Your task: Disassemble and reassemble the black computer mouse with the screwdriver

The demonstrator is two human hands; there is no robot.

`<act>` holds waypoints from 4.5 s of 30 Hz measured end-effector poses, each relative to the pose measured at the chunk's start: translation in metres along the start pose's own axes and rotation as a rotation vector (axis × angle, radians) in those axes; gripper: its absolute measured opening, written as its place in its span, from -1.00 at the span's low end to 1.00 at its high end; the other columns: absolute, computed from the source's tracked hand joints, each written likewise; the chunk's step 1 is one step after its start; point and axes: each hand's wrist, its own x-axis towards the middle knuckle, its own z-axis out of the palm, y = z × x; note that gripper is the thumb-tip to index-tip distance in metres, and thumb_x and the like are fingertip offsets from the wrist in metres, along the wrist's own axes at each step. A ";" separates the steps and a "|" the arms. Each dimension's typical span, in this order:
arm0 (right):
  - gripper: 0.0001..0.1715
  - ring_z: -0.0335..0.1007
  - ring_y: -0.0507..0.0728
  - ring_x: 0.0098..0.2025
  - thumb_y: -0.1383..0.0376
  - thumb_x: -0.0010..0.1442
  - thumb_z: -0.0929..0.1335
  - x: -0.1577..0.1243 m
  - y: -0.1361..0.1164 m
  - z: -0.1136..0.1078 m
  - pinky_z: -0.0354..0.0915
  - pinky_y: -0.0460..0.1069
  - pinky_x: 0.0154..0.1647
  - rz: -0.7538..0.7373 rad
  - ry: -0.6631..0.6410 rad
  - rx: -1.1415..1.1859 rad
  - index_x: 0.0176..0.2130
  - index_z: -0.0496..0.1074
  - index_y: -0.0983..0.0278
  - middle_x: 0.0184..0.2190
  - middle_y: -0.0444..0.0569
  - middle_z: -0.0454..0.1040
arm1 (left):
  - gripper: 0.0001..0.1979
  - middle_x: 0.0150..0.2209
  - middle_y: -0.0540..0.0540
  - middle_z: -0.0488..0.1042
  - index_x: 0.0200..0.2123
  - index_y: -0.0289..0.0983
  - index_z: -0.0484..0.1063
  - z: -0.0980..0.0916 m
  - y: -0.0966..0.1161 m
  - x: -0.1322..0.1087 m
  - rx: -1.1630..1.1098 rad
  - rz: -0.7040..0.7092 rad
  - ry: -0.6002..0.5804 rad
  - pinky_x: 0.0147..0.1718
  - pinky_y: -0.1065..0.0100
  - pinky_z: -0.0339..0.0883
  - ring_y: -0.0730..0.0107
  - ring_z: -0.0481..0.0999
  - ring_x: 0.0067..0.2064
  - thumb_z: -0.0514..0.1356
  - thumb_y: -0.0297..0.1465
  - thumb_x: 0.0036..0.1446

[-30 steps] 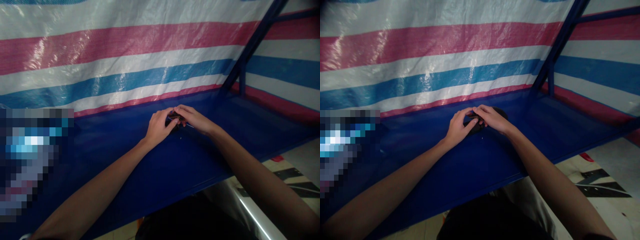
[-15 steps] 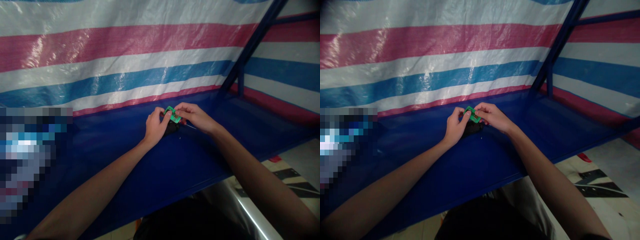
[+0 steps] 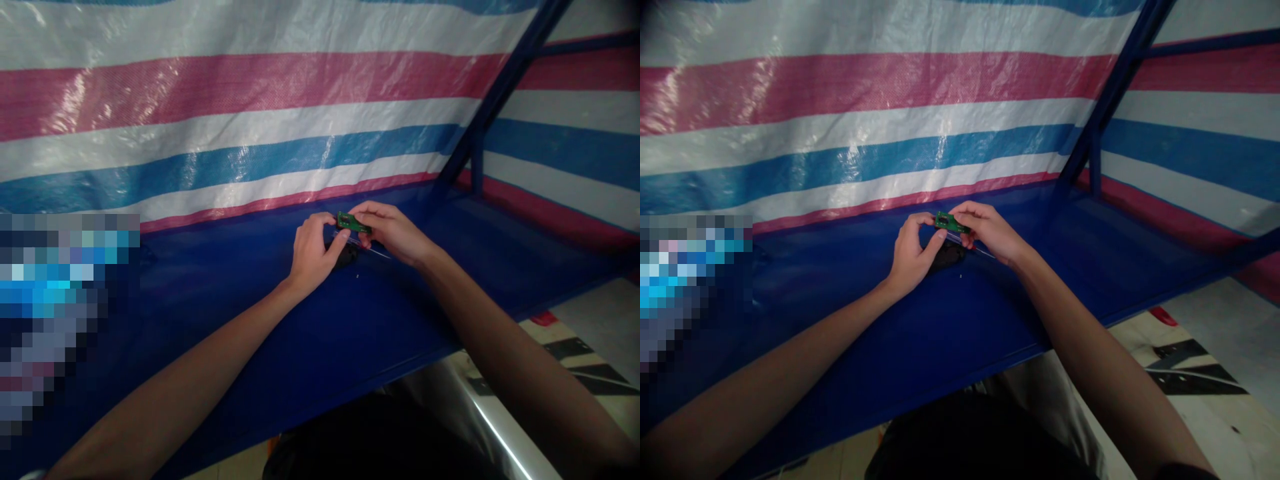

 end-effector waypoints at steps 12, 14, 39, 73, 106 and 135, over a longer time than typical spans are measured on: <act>-0.68 0.34 -0.03 -0.48 0.10 0.19 0.29 -0.003 -0.003 0.005 0.23 -0.13 -0.58 -0.045 -0.053 -0.169 -0.16 0.42 0.26 -0.41 -0.10 0.41 | -0.76 -0.16 -0.09 0.51 -0.11 -0.22 0.33 0.000 0.002 0.003 -0.108 -0.130 -0.029 -0.07 0.27 0.28 0.34 0.48 -0.13 0.07 -0.25 0.21; -0.67 0.35 -0.02 -0.45 0.11 0.17 0.32 -0.003 -0.004 0.006 0.25 -0.13 -0.55 -0.092 -0.080 -0.232 -0.13 0.40 0.25 -0.38 -0.10 0.42 | -0.78 -0.20 -0.07 0.51 -0.15 -0.22 0.33 0.001 0.000 0.004 -0.164 -0.162 -0.015 -0.10 0.30 0.30 0.36 0.48 -0.15 0.05 -0.24 0.22; -0.78 0.28 -0.05 -0.58 0.17 0.19 0.29 0.000 0.003 0.004 0.18 -0.12 -0.60 -0.162 -0.061 -0.404 -0.32 0.28 0.29 -0.56 -0.18 0.32 | -0.70 -0.28 -0.07 0.51 -0.19 -0.23 0.32 0.005 -0.002 0.001 -0.144 -0.111 -0.103 -0.23 0.29 0.32 0.33 0.50 -0.24 0.15 -0.15 0.12; -0.75 0.27 -0.04 -0.56 0.17 0.20 0.29 -0.001 0.002 0.004 0.19 -0.09 -0.58 -0.154 -0.064 -0.433 -0.27 0.33 0.32 -0.52 -0.15 0.35 | -0.69 -0.31 -0.05 0.50 -0.19 -0.23 0.31 0.003 0.001 0.001 -0.146 -0.146 -0.136 -0.29 0.32 0.32 0.36 0.49 -0.28 0.14 -0.14 0.13; -0.74 0.28 -0.03 -0.57 0.15 0.19 0.29 -0.001 0.002 0.004 0.19 -0.10 -0.58 -0.151 -0.058 -0.439 -0.27 0.34 0.31 -0.54 -0.16 0.34 | -0.70 -0.31 -0.04 0.51 -0.18 -0.23 0.31 0.003 0.001 0.001 -0.143 -0.149 -0.145 -0.29 0.33 0.33 0.36 0.49 -0.28 0.14 -0.15 0.13; -0.75 0.27 -0.04 -0.56 0.15 0.20 0.28 -0.002 0.002 0.003 0.20 -0.10 -0.57 -0.157 -0.075 -0.449 -0.27 0.33 0.31 -0.52 -0.15 0.35 | -0.71 -0.32 -0.04 0.51 -0.19 -0.23 0.30 0.003 0.002 0.001 -0.148 -0.144 -0.148 -0.30 0.34 0.33 0.36 0.49 -0.29 0.14 -0.15 0.13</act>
